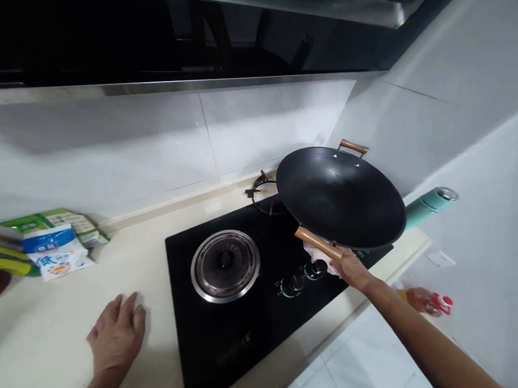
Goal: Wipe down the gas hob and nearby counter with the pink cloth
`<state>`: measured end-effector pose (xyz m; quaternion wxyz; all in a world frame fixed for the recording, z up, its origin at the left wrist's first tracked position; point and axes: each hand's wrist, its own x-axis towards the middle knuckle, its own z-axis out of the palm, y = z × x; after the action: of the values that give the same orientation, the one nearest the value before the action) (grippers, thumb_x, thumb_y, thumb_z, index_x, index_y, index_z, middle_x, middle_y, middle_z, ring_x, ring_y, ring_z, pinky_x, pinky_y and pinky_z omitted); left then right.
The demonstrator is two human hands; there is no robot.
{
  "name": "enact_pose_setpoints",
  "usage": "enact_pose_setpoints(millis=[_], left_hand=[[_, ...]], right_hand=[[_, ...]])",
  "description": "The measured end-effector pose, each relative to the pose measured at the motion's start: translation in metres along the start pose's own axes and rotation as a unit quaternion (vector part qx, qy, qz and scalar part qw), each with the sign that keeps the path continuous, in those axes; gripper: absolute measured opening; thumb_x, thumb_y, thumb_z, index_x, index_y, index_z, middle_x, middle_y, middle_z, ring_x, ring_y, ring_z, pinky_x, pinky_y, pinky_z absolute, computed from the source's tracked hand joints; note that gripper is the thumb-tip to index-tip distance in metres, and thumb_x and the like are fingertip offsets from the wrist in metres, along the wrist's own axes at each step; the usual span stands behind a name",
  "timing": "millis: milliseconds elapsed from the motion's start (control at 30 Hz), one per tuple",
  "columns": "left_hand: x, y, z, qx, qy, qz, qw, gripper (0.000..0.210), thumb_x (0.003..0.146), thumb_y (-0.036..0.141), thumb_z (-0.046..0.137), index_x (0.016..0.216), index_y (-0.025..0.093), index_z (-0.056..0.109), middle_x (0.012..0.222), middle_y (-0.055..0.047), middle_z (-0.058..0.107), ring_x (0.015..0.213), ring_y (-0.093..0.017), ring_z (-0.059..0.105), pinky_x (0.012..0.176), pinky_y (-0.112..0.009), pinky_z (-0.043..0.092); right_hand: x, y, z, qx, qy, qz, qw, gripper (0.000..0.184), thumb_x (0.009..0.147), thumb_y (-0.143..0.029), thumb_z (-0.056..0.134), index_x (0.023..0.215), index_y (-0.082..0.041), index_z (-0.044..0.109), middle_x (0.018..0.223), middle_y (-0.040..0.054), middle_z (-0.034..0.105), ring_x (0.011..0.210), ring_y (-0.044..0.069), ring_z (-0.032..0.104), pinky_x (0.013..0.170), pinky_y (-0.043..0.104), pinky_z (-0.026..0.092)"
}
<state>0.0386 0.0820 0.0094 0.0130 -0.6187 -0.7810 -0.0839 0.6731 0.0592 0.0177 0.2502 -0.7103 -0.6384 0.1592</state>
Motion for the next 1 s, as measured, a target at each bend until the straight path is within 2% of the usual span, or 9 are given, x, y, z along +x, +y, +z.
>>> enact_pose_setpoints(millis=[133, 300, 467, 533, 633, 733, 833, 900, 1000], left_hand=[[0.001, 0.0, 0.0, -0.002, -0.003, 0.001, 1.0, 0.055, 0.103, 0.044, 0.024, 0.14, 0.019, 0.056, 0.153, -0.019, 0.051, 0.143, -0.032, 0.045, 0.115, -0.059, 0.039], [0.004, -0.003, 0.005, -0.01, 0.004, -0.004, 1.0, 0.051, 0.101, 0.046, 0.03, 0.14, 0.024, 0.055, 0.155, -0.016, 0.051, 0.142, -0.032, 0.047, 0.112, -0.06, 0.041], [0.004, -0.003, 0.008, -0.008, 0.018, -0.009, 1.0, 0.048, 0.101, 0.048, 0.027, 0.141, 0.034, 0.05, 0.156, -0.009, 0.051, 0.143, -0.027, 0.046, 0.113, -0.057, 0.039], [0.004, -0.002, 0.007, -0.002, 0.009, -0.008, 1.0, 0.052, 0.102, 0.051, 0.022, 0.141, 0.032, 0.05, 0.156, -0.011, 0.05, 0.143, -0.027, 0.046, 0.113, -0.057, 0.039], [0.005, -0.002, 0.006, 0.004, 0.005, -0.01, 1.0, 0.054, 0.102, 0.052, 0.02, 0.139, 0.03, 0.052, 0.157, -0.012, 0.05, 0.143, -0.027, 0.047, 0.114, -0.058, 0.039], [0.005, -0.004, 0.006, 0.008, 0.0, -0.009, 1.0, 0.055, 0.102, 0.052, 0.02, 0.139, 0.029, 0.054, 0.156, -0.012, 0.05, 0.143, -0.028, 0.046, 0.115, -0.056, 0.039], [0.005, -0.004, 0.005, 0.004, -0.01, -0.005, 1.0, 0.061, 0.102, 0.053, 0.018, 0.14, 0.023, 0.056, 0.156, -0.016, 0.049, 0.144, -0.033, 0.045, 0.115, -0.06, 0.039], [0.005, -0.003, 0.004, -0.002, -0.008, -0.005, 1.0, 0.061, 0.102, 0.051, 0.019, 0.14, 0.021, 0.056, 0.156, -0.018, 0.05, 0.144, -0.035, 0.046, 0.114, -0.062, 0.039], [0.005, 0.0, 0.001, -0.006, -0.003, 0.003, 1.0, 0.06, 0.102, 0.049, 0.019, 0.14, 0.02, 0.056, 0.154, -0.019, 0.051, 0.144, -0.033, 0.046, 0.115, -0.06, 0.039]], right_hand=[[-0.033, 0.006, -0.002, -0.049, -0.022, -0.019, 0.998, 0.033, 0.087, -0.029, 0.057, 0.114, -0.018, 0.072, 0.129, 0.019, 0.061, 0.124, 0.036, 0.053, 0.108, 0.058, 0.046], [-0.078, -0.001, -0.011, -0.073, -0.066, -0.041, 0.994, 0.029, 0.079, -0.024, 0.059, 0.104, -0.021, 0.072, 0.114, 0.0143, 0.063, 0.112, 0.031, 0.058, 0.105, 0.05, 0.049], [-0.126, -0.03, -0.038, -0.005, -0.215, -0.09, 0.973, 0.036, 0.073, -0.015, 0.056, 0.101, -0.028, 0.074, 0.116, 0.0068, 0.068, 0.115, 0.025, 0.062, 0.105, 0.039, 0.05], [-0.145, -0.035, -0.055, 0.034, -0.289, -0.053, 0.955, 0.036, 0.07, -0.017, 0.059, 0.098, -0.03, 0.076, 0.11, 0.0035, 0.071, 0.107, 0.024, 0.066, 0.099, 0.036, 0.052], [-0.17, -0.026, -0.086, 0.078, -0.34, 0.094, 0.932, 0.02, 0.069, -0.029, 0.066, 0.086, -0.028, 0.075, 0.089, 0.0025, 0.072, 0.083, 0.023, 0.068, 0.08, 0.035, 0.056], [-0.177, -0.014, -0.116, 0.077, -0.262, 0.187, 0.944, 0.022, 0.074, -0.047, 0.068, 0.081, -0.026, 0.069, 0.079, 0.0046, 0.068, 0.076, 0.024, 0.064, 0.073, 0.036, 0.054], [-0.157, -0.018, -0.129, 0.069, -0.175, 0.185, 0.965, 0.029, 0.086, -0.055, 0.058, 0.091, -0.027, 0.067, 0.078, 0.004, 0.065, 0.077, 0.023, 0.062, 0.071, 0.035, 0.053], [-0.13, -0.029, -0.12, 0.066, -0.118, 0.157, 0.978, 0.032, 0.092, -0.054, 0.051, 0.104, -0.028, 0.066, 0.081, 0.0017, 0.065, 0.076, 0.021, 0.061, 0.07, 0.033, 0.052], [-0.079, -0.05, -0.078, 0.034, -0.021, 0.078, 0.996, 0.044, 0.094, -0.05, 0.049, 0.127, -0.025, 0.063, 0.104, 0.0047, 0.067, 0.089, 0.021, 0.062, 0.081, 0.035, 0.053]])
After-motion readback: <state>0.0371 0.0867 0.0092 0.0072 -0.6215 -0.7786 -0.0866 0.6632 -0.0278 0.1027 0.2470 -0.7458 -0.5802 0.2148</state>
